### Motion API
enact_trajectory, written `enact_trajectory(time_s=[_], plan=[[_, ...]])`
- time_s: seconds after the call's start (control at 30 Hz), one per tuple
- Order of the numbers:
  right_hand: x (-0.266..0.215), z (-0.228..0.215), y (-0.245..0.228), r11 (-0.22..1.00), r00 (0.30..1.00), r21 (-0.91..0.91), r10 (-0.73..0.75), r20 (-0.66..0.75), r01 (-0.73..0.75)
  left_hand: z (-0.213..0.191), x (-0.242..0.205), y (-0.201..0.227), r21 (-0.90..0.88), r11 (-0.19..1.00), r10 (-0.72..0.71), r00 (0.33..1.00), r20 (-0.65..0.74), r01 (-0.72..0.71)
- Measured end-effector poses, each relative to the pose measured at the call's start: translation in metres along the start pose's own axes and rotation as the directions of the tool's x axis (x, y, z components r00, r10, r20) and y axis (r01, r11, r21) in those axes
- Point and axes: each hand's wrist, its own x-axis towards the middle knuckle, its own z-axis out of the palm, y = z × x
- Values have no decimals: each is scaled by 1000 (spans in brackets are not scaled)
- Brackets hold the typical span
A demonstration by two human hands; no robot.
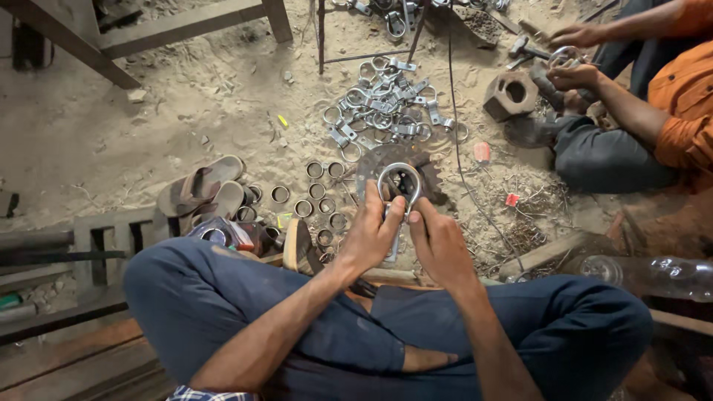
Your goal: The person sits cross-legged on the floor and assembles metal parts by hand. They pick up a metal ring and a bracket, fit them together, and use pliers to secure the connection. The process is repeated with multiple parts from a pile on the ground.
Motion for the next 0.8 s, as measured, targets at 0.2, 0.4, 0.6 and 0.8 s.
enact_trajectory(time_s=[0.2,0.4,0.6,0.8], plan=[[2,-15,-14,999,995,38,25,94,-29,0,-5,-11,18,999,26,999,22,-27],[-5,-1,3,997,1000,-80,-11,2,11,9,-5,-30,-86,966,-236,968,89,243],[-12,17,5,993,991,-15,115,-73,-116,18,-11,-32,-183,948,-258,966,32,260],[-13,22,-9,947,969,227,244,-44,-228,12,-21,-18,14,997,78,991,-110,-77]])
